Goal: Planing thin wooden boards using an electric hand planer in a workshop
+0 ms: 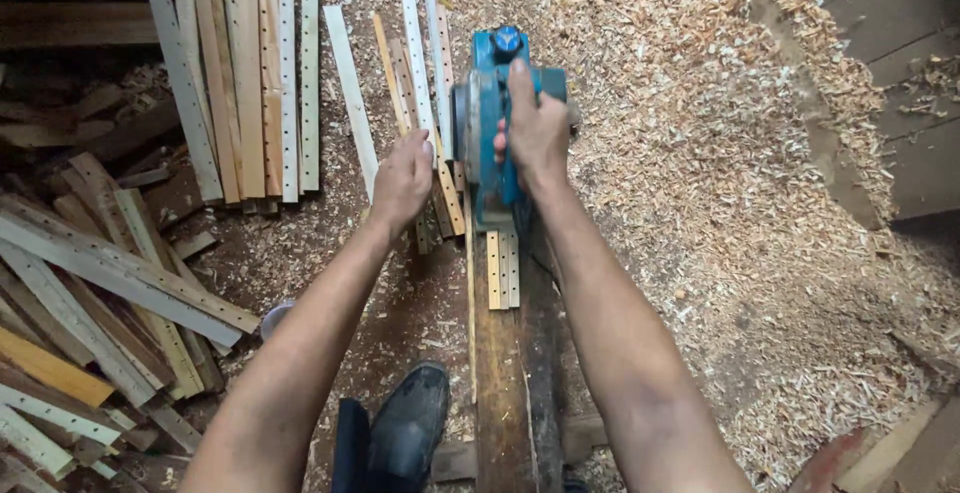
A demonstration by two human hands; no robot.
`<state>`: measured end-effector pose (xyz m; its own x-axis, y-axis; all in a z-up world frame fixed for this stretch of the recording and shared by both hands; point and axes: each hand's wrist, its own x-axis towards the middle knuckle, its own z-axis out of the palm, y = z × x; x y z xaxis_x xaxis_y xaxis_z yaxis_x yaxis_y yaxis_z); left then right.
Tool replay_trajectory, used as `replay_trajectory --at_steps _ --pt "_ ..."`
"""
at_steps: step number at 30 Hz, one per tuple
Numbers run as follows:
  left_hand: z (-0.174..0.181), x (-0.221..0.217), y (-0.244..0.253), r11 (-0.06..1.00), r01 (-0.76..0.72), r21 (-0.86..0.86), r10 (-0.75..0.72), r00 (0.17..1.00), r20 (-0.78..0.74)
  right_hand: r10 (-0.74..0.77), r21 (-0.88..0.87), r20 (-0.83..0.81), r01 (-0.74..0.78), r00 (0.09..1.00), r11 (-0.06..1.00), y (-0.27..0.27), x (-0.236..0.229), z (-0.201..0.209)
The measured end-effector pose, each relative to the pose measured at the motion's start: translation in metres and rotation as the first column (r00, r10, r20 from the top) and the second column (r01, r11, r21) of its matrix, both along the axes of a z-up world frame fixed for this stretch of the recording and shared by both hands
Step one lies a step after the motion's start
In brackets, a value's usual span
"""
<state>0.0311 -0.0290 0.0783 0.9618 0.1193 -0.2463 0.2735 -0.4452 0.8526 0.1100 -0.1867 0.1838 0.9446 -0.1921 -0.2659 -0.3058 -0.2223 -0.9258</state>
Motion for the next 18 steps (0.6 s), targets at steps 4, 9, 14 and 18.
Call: replay_trajectory --at_steps 4,9,14,18 --pt "-0.021 -0.012 -0.025 0.99 -0.135 0.038 0.131 0.988 0.084 -0.02 -0.034 -0.099 0.016 0.995 0.999 0.002 0.011 0.037" --pt "-0.01 -0.024 -0.07 0.928 -0.11 0.357 0.041 0.98 0.195 -0.066 -0.017 -0.115 0.065 0.991 0.998 -0.05 -0.022 0.049" --pt "0.028 -0.015 -0.129 0.765 0.057 0.642 -0.062 0.998 -0.014 -0.136 0.012 -0.168 0.14 0.976 0.99 -0.097 -0.067 0.071" --pt "0.009 -0.001 -0.108 0.997 0.053 0.053 -0.037 0.961 -0.273 -0.112 0.051 -0.215 0.125 0.97 0.991 -0.115 -0.096 0.085"
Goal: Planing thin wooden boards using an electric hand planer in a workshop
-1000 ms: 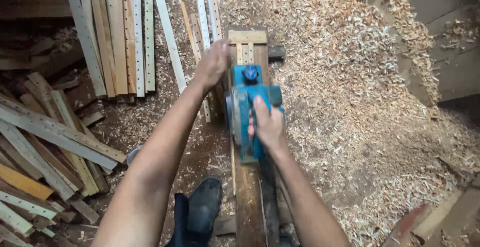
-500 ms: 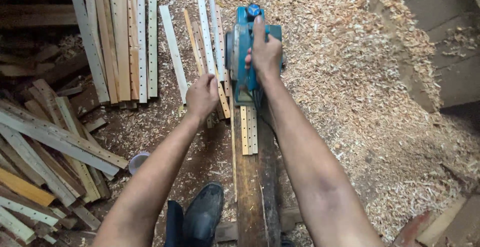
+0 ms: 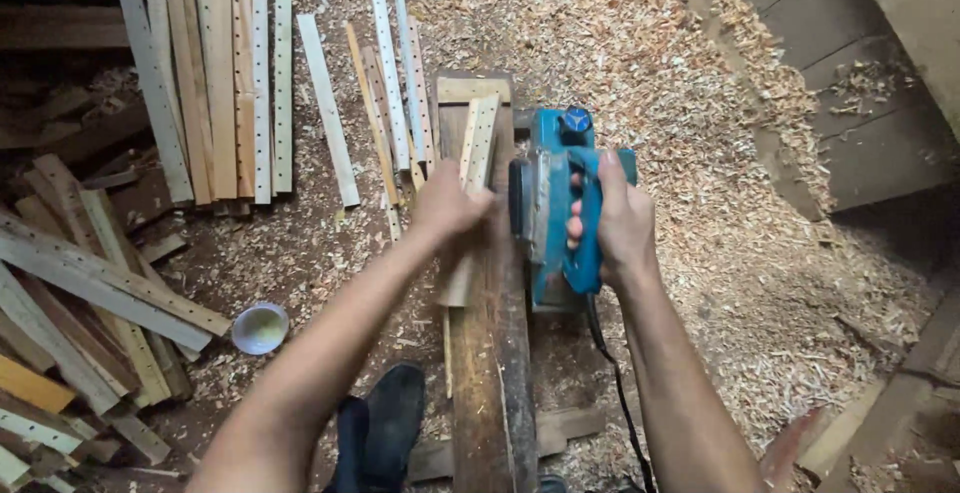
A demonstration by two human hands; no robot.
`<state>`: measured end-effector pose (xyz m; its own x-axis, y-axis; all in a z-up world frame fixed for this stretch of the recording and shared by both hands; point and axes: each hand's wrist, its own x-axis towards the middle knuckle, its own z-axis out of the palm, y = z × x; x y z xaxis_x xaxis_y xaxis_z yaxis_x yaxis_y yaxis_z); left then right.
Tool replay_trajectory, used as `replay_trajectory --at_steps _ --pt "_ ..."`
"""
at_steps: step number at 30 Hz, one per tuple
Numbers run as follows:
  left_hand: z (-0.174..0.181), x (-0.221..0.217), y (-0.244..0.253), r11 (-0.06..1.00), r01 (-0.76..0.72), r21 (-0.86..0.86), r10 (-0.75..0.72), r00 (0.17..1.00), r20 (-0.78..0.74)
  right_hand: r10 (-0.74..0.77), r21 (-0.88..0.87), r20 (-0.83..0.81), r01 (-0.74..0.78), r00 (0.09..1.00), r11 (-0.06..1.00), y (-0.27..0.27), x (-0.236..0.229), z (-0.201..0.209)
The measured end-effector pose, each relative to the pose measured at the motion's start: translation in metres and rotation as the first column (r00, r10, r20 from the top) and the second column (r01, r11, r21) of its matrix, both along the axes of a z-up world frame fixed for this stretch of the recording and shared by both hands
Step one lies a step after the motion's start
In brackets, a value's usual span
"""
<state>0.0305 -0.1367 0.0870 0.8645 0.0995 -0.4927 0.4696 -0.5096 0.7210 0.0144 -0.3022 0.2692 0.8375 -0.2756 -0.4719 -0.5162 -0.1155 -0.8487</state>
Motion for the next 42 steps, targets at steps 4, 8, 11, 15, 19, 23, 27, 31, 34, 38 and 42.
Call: replay_trajectory --at_steps 4,8,11,15,19,23,27,31,34,38,42 --pt "0.028 -0.025 0.083 0.792 -0.092 -0.604 -0.078 0.965 -0.249 0.034 0.045 -0.013 -0.034 0.999 0.998 -0.005 -0.022 -0.002" --pt "-0.017 -0.034 0.117 0.622 -0.307 -0.72 -0.05 0.902 -0.428 0.103 0.095 -0.052 -0.097 0.993 0.991 0.001 -0.036 -0.021" --pt "-0.035 -0.023 0.108 0.742 -0.278 -0.61 0.049 0.93 -0.365 0.109 0.084 -0.082 -0.102 0.991 0.991 0.004 -0.039 -0.044" --pt "0.009 -0.02 0.088 0.97 0.231 -0.076 -0.219 0.965 0.144 0.123 0.061 -0.118 -0.117 0.985 0.991 0.001 -0.044 -0.055" --pt "-0.072 -0.025 0.053 0.755 0.284 0.591 -0.579 0.712 0.397 0.091 0.061 -0.121 -0.084 0.988 0.995 0.01 -0.05 -0.031" --pt "-0.027 -0.051 0.037 0.611 0.3 0.733 -0.748 0.522 0.409 0.069 0.067 -0.115 -0.061 0.991 0.996 0.008 -0.061 -0.007" --pt "-0.042 -0.066 0.042 0.553 0.416 0.722 -0.833 0.258 0.489 0.015 0.08 -0.093 -0.007 0.996 0.997 0.001 -0.079 -0.001" --pt "0.001 -0.041 0.046 0.305 0.632 0.712 -0.943 0.305 0.133 0.008 0.087 -0.108 0.002 0.994 0.996 -0.004 -0.098 -0.008" --pt "-0.013 -0.007 0.05 0.266 0.65 0.712 -0.953 0.287 0.094 0.006 0.113 -0.121 0.008 0.993 0.994 -0.008 -0.12 -0.022" --pt "0.002 0.029 0.052 0.309 0.63 0.713 -0.865 0.498 -0.065 0.239 0.032 -0.145 -0.237 0.96 0.971 -0.012 -0.159 -0.047" --pt "0.005 0.041 0.055 0.412 0.675 0.612 -0.847 0.532 -0.016 0.38 0.025 -0.157 -0.381 0.911 0.924 -0.009 -0.179 -0.064"
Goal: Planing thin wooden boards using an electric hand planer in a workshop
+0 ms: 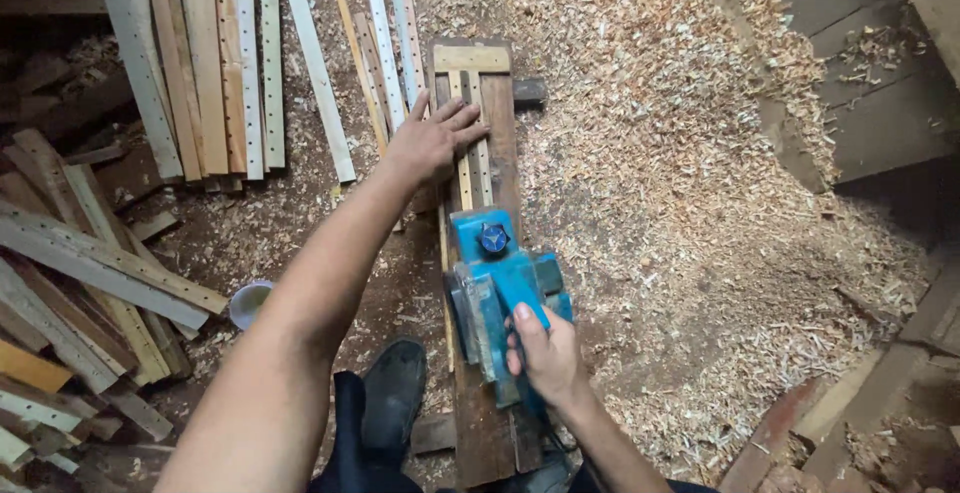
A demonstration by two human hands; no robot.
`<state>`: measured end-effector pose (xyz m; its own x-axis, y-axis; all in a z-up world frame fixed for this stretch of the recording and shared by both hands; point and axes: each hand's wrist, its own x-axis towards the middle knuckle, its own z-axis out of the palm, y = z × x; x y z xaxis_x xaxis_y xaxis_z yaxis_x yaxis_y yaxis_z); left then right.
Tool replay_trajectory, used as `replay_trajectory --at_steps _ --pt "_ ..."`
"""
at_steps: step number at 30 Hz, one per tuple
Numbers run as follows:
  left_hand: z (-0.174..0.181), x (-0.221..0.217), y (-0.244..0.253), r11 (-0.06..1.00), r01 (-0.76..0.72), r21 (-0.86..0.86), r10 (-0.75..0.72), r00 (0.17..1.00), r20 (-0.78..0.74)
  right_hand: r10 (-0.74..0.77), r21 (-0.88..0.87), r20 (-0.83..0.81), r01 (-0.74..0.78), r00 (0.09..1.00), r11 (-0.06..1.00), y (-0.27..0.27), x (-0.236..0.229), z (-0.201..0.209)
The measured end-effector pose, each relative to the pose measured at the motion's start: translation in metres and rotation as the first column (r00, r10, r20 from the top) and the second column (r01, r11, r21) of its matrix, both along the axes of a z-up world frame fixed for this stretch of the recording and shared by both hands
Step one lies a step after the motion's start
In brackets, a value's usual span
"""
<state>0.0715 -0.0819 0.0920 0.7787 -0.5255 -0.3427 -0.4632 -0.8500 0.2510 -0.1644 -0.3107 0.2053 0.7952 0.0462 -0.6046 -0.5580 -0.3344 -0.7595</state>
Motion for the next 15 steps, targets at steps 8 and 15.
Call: replay_trajectory --at_steps 8,15 --pt "-0.015 0.039 -0.003 0.981 -0.19 -0.028 0.179 0.958 -0.224 -0.088 -0.014 0.089 0.089 0.992 0.996 0.043 0.088 -0.013" --pt "-0.008 0.035 -0.003 0.975 -0.208 -0.079 0.18 0.945 -0.274 -0.111 -0.036 -0.042 0.11 0.993 0.993 0.032 0.038 0.009"
